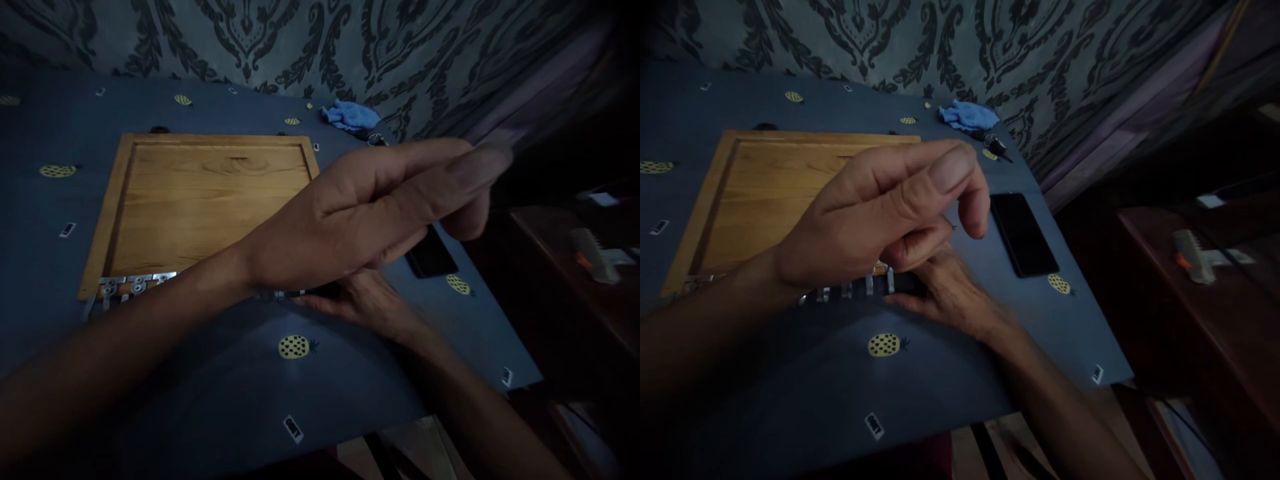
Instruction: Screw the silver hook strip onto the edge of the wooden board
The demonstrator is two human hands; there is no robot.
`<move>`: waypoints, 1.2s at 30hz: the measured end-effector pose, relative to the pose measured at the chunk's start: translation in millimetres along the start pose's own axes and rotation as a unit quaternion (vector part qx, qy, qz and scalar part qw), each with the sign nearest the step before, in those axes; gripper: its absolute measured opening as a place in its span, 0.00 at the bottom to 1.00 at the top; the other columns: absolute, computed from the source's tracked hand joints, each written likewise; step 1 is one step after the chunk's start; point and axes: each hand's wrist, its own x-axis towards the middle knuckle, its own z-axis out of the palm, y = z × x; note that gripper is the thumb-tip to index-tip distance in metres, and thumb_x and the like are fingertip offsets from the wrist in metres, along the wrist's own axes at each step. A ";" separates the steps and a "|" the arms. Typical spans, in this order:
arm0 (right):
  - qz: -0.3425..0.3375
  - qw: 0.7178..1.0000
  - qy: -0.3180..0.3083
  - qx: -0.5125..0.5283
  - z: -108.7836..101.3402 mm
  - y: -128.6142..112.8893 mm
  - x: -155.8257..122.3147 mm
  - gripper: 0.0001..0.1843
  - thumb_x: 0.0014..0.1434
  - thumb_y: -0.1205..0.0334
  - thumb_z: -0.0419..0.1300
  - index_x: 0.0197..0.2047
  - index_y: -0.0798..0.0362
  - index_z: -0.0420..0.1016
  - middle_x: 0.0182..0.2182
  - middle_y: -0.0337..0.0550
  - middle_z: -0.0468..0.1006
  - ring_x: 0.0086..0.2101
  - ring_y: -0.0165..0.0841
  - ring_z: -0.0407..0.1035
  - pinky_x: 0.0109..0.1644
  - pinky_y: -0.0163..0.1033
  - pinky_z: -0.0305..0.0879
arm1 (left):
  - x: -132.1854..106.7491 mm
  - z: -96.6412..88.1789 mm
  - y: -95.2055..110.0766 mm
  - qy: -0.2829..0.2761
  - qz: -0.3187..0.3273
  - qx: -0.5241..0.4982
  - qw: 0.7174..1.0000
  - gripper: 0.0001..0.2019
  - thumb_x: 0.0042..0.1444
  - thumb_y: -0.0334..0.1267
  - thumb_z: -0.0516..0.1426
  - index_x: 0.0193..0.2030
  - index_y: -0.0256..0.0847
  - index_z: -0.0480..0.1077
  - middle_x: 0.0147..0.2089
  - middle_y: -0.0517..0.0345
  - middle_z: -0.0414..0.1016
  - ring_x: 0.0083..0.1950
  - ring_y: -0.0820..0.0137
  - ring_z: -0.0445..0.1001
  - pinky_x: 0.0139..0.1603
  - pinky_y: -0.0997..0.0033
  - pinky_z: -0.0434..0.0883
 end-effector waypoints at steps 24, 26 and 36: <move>-0.030 0.999 0.008 -0.019 -2.3 -2.4 2.7 0.25 0.66 0.41 0.55 0.46 0.55 0.76 0.39 0.50 0.77 0.40 0.42 0.71 0.46 0.51 0.72 | 3.0 4.7 3.3 0.158 0.050 0.051 0.985 0.34 0.65 0.50 0.28 0.27 0.32 0.65 0.16 0.72 0.51 0.16 0.92 0.52 0.24 0.87 0.55; -0.032 0.999 0.012 -0.019 -1.8 -2.2 2.4 0.24 0.65 0.41 0.56 0.47 0.55 0.76 0.39 0.50 0.77 0.40 0.42 0.71 0.45 0.51 0.72 | 2.7 4.3 3.3 0.157 0.051 0.051 0.985 0.33 0.66 0.51 0.29 0.27 0.32 0.65 0.16 0.72 0.52 0.16 0.92 0.52 0.24 0.87 0.55; -0.028 0.999 0.013 -0.019 -1.6 -3.0 4.0 0.24 0.65 0.42 0.57 0.50 0.54 0.76 0.38 0.50 0.77 0.40 0.43 0.72 0.45 0.51 0.71 | 0.5 3.2 1.0 0.143 0.027 0.054 0.988 0.30 0.67 0.50 0.33 0.28 0.33 0.64 0.17 0.73 0.51 0.18 0.91 0.52 0.24 0.87 0.55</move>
